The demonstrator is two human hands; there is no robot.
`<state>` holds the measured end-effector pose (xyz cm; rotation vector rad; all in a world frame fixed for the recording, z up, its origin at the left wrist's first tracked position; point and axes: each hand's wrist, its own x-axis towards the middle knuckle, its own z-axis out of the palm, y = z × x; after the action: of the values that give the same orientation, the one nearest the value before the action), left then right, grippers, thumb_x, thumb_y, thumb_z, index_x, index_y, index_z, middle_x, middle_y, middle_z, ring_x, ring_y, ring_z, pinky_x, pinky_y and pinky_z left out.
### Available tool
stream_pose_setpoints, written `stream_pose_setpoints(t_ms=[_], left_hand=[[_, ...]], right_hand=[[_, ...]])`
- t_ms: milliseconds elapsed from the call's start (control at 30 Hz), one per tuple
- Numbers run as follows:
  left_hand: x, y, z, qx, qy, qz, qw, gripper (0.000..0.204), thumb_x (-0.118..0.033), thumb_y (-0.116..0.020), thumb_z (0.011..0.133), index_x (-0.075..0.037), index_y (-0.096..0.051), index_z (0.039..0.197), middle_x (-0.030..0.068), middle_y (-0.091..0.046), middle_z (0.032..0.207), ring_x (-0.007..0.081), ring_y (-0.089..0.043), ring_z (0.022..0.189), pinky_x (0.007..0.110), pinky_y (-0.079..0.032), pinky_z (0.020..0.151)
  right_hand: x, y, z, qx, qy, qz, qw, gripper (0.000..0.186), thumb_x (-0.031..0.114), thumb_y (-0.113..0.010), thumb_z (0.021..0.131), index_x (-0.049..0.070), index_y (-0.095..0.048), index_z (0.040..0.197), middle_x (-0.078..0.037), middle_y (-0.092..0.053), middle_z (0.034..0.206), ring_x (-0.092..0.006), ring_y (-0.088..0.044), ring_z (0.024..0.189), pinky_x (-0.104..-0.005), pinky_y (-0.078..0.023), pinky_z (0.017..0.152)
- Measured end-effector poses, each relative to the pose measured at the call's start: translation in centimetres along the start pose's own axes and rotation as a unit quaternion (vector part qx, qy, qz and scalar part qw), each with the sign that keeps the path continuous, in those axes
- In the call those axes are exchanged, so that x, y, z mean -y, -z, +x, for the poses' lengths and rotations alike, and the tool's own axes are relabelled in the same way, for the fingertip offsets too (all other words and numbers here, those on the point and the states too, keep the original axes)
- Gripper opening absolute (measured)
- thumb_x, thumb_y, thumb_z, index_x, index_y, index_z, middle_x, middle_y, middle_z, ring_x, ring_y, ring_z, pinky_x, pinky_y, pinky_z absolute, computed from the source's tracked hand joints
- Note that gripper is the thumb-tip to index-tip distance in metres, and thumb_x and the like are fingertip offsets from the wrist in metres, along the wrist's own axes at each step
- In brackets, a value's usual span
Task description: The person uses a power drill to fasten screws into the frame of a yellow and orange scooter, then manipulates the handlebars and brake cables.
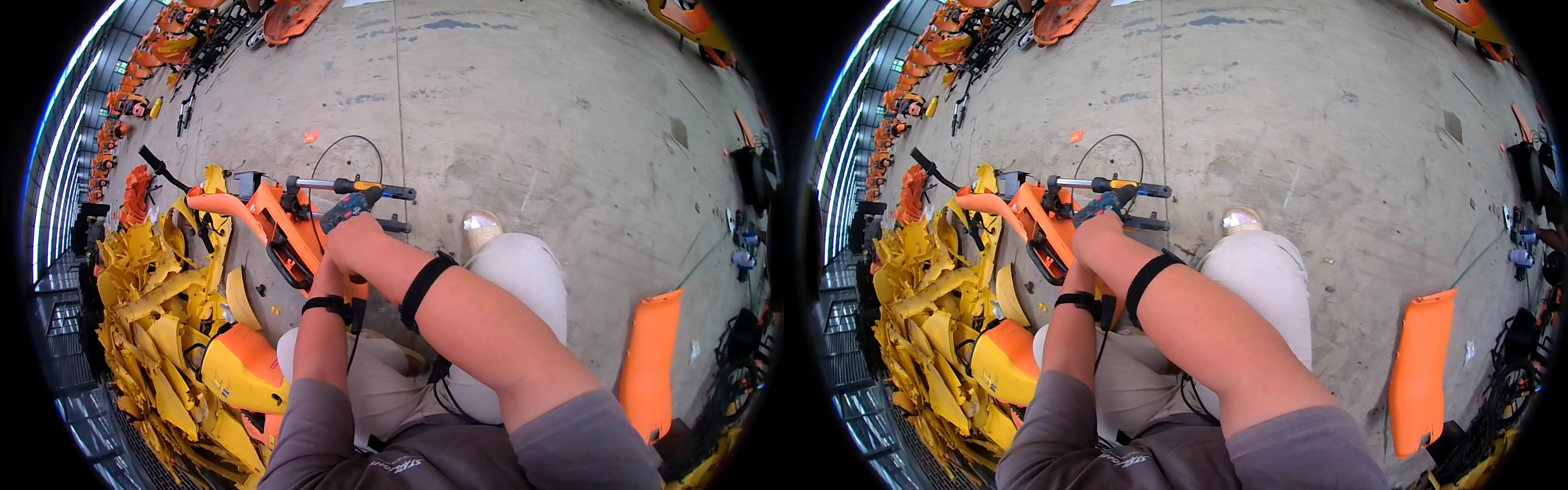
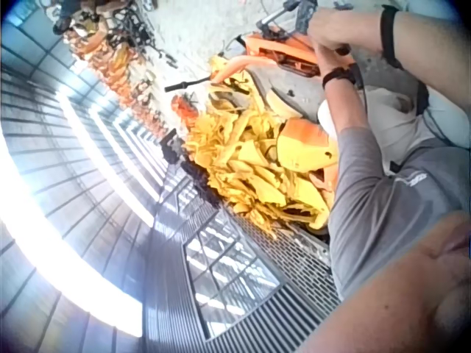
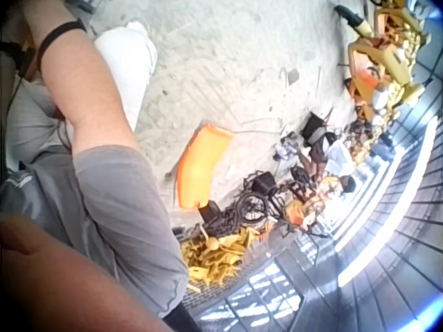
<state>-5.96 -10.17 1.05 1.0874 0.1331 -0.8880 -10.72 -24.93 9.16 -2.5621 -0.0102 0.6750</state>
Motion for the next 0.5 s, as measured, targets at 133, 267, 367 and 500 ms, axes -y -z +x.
stream_pose_setpoints(t_ms=[133, 267, 367, 500], left_hand=[[-0.16, -0.18, 0.10, -0.001, -0.001, 0.002, 1.000, 0.037, -0.023, -0.062, 0.088, -0.007, -0.055, 0.121, 0.0062, -0.060, 0.118, 0.0216, -0.058, 0.107, 0.037, -0.046, 0.094], [-0.55, -0.29, 0.17, -0.002, -0.005, 0.009, 1.000, 0.037, -0.023, -0.062, 0.088, -0.007, -0.055, 0.121, 0.0062, -0.060, 0.117, 0.0215, -0.058, 0.106, 0.037, -0.046, 0.093], [-0.52, -0.21, 0.16, -0.003, -0.004, 0.010, 1.000, 0.036, -0.023, -0.062, 0.088, -0.007, -0.055, 0.120, 0.0062, -0.060, 0.116, 0.0215, -0.058, 0.106, 0.037, -0.046, 0.093], [-0.58, 0.09, -0.20, -0.007, -0.004, 0.010, 1.000, 0.036, -0.023, -0.062, 0.088, -0.007, -0.055, 0.120, 0.0062, -0.061, 0.116, 0.0215, -0.059, 0.105, 0.037, -0.047, 0.092]], right_hand=[[-0.13, 0.14, -0.16, -0.034, -0.003, 0.043, 0.999, 0.029, 0.020, -0.072, 0.078, 0.013, -0.075, 0.106, -0.007, -0.073, 0.108, -0.0239, -0.068, 0.105, -0.0377, -0.048, 0.089], [0.08, 0.46, 0.01, -0.010, 0.016, 0.032, 0.999, 0.030, 0.020, -0.059, 0.091, 0.015, -0.073, 0.117, -0.006, -0.070, 0.119, -0.0229, -0.067, 0.109, -0.0401, -0.047, 0.085], [0.19, 0.20, 0.17, -0.016, 0.015, 0.021, 1.000, 0.031, 0.022, -0.058, 0.091, 0.014, -0.073, 0.117, -0.005, -0.071, 0.119, -0.0224, -0.067, 0.110, -0.0394, -0.047, 0.085], [0.50, 0.10, 0.49, -0.009, 0.008, 0.023, 1.000, 0.031, 0.023, -0.058, 0.092, 0.014, -0.073, 0.117, -0.004, -0.070, 0.120, -0.0221, -0.067, 0.110, -0.0395, -0.048, 0.084]])
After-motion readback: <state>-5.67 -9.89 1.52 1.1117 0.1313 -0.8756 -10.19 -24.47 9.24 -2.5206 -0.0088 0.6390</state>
